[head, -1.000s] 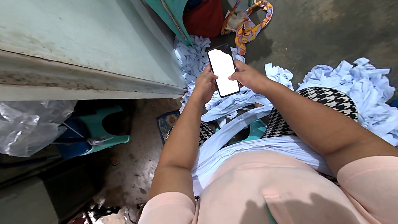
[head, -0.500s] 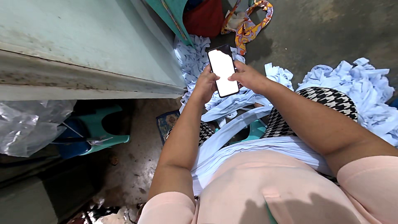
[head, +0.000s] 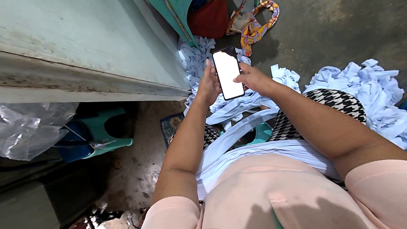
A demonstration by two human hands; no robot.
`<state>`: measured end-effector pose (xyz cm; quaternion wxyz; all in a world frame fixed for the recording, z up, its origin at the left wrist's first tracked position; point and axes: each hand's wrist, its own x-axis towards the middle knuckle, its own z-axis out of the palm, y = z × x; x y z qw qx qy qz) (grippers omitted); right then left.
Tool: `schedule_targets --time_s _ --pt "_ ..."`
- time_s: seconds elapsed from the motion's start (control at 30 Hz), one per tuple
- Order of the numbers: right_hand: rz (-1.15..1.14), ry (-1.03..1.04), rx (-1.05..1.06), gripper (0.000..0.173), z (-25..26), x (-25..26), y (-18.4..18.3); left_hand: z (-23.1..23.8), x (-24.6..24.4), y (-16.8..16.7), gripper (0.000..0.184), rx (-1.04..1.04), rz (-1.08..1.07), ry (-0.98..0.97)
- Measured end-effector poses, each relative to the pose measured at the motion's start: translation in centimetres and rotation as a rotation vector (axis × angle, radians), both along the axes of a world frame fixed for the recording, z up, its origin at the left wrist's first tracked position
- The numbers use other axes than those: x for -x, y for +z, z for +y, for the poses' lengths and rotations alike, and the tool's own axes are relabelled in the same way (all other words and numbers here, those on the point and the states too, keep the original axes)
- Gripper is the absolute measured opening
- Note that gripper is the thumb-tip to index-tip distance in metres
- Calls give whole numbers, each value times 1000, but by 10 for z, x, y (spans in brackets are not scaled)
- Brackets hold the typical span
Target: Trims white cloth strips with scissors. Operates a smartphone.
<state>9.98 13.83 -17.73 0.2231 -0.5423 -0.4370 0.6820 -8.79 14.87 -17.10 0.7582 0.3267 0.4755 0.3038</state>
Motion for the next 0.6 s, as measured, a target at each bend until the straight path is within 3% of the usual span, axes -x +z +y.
schedule_targets --time_s 0.23,0.6 --pt "12 -5 6 44 0 0 -1 1 1 -1 89 17 -20 10" --pt "-12 -3 9 45 1 1 2 0 1 0 91 -2 -13 11"
